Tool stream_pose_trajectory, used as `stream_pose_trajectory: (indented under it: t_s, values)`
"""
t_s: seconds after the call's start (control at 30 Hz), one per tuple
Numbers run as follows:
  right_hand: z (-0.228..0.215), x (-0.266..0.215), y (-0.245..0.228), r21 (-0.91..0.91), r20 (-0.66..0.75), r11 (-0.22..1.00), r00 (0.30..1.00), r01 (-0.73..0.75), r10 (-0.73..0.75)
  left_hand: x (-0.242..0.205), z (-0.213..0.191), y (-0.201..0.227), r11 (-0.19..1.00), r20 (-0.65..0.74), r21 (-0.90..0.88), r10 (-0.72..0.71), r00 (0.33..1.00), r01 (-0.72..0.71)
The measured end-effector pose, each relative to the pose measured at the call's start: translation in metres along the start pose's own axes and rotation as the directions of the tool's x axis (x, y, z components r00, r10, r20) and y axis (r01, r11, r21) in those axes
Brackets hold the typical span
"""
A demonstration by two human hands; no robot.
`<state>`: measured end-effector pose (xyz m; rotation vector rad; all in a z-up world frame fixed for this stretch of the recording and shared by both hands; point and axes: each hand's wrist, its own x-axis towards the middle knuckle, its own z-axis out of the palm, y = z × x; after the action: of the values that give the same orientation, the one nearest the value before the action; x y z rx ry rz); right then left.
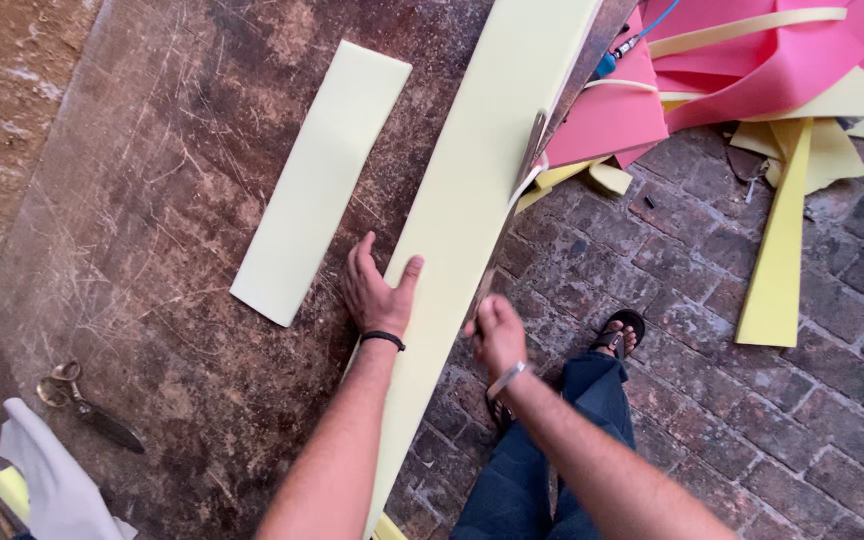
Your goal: The person cuts a long strip of yellow foam using a knife, then applies adhesive to a wooden plank with a spray gun. They place a pink foam sheet onto the adhesive, press it down, and trim the excess foam with the knife.
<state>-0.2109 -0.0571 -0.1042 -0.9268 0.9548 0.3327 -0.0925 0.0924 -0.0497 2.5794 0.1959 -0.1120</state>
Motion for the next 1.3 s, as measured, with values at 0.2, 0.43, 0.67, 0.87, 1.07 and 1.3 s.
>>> stream_pose_trajectory:
  t_s: [0.2, 0.43, 0.67, 0.87, 1.07, 1.3]
  values:
    - [0.002, -0.057, 0.052, 0.117, 0.109, 0.99, 0.992, -0.083, 0.07, -0.068, -0.036, -0.052, 0.844, 0.193, 0.259, 0.431, 0.881, -0.47]
    - [0.002, -0.036, 0.054, 0.045, 0.047, 0.999, 0.999, -0.023, 0.021, -0.142, -0.065, -0.089, 0.688, 0.368, 0.433, 0.454, 0.811, -0.582]
    - [0.003, -0.07, 0.106, 0.089, 0.152, 0.996, 0.988, 0.0, -0.014, -0.139, -0.067, -0.083, 0.712, 0.349, 0.399, 0.465, 0.814, -0.578]
    - [0.008, -0.036, 0.092, 0.16, 0.127, 0.984, 0.987, 0.082, -0.103, -0.141, -0.07, -0.088, 0.708, 0.356, 0.401, 0.464, 0.811, -0.581]
    - [0.011, -0.11, 0.16, 0.113, 0.223, 0.991, 0.974, -0.074, 0.047, -0.138, -0.072, -0.083, 0.71, 0.357, 0.377, 0.481, 0.801, -0.595]
    - [0.014, -0.066, 0.128, 0.058, 0.145, 0.995, 0.986, 0.079, -0.086, -0.175, -0.085, -0.121, 0.792, 0.287, 0.339, 0.427, 0.857, -0.508]
